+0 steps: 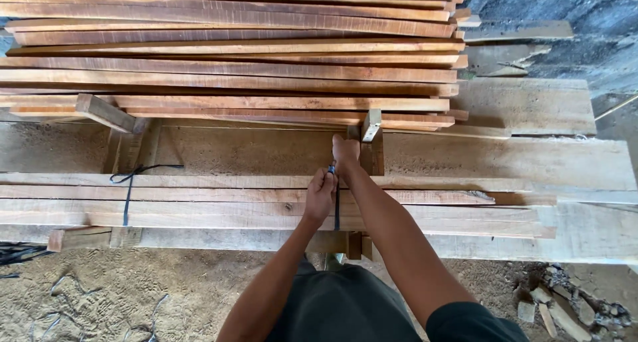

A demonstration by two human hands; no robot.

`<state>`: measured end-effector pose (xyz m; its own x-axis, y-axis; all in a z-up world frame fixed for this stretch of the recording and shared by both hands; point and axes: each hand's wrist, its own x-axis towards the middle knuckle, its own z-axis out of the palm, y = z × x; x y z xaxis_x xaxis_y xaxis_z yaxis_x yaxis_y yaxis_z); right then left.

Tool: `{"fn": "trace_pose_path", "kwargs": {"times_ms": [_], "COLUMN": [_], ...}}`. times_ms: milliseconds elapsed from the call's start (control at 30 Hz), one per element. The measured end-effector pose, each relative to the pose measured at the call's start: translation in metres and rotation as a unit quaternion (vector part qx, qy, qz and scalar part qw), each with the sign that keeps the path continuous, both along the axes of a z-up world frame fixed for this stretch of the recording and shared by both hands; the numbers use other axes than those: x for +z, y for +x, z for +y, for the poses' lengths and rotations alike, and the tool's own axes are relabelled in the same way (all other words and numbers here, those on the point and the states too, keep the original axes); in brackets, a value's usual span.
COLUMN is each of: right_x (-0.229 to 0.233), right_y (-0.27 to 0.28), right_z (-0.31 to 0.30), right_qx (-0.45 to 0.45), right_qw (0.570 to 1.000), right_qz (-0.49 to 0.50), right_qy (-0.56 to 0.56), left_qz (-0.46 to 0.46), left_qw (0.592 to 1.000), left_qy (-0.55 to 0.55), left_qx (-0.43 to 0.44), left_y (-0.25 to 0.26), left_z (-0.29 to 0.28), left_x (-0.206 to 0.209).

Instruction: Bundling multiple thin wood strips together using rubber ties.

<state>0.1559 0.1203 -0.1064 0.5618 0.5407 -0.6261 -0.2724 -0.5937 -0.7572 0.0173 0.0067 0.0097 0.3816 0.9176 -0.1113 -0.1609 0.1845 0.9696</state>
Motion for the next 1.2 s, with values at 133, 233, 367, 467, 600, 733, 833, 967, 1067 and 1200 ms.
{"fn": "trace_pose_path", "kwargs": {"times_ms": [133,233,367,467,600,733,833,967,1067,1200], "right_x": [-0.006,-0.014,0.008,0.019,0.001,-0.018,-0.043,-0.028,-0.006,0.003], "right_y": [0.002,0.002,-0.004,-0.013,-0.019,-0.018,-0.016,-0.019,-0.018,-0.012], "right_z": [-0.005,-0.01,-0.015,-0.02,-0.018,-0.008,-0.006,-0.008,-0.011,-0.008], "right_qx": [0.013,0.019,0.042,0.059,0.152,0.256,0.264,0.206,0.175,0.126], "right_qw": [1.0,1.0,0.998,0.997,0.982,0.953,0.949,0.964,0.971,0.976], "right_qz": [-0.007,0.011,-0.037,-0.051,-0.11,-0.156,-0.161,-0.165,-0.161,-0.177], "right_qy": [-0.002,-0.005,-0.004,0.023,0.005,-0.052,-0.066,-0.041,-0.016,-0.011], "left_qz": [0.034,0.053,0.087,0.107,0.091,0.119,0.137,0.122,0.089,0.018], "left_qw": [0.997,0.993,0.987,0.984,0.983,0.974,0.969,0.976,0.989,0.998], "left_qy": [0.069,0.104,0.132,0.135,0.154,0.178,0.192,0.166,0.108,0.049], "left_qx": [0.018,-0.003,-0.043,-0.051,-0.051,-0.072,-0.078,-0.076,-0.055,-0.017], "left_y": [-0.004,-0.012,-0.016,-0.018,-0.016,-0.012,-0.012,-0.012,-0.014,-0.008], "left_z": [-0.018,-0.029,-0.029,-0.027,-0.023,-0.01,-0.006,-0.008,-0.006,-0.01], "left_x": [-0.006,-0.006,0.001,0.017,0.024,0.035,0.041,0.064,0.025,0.026]}}
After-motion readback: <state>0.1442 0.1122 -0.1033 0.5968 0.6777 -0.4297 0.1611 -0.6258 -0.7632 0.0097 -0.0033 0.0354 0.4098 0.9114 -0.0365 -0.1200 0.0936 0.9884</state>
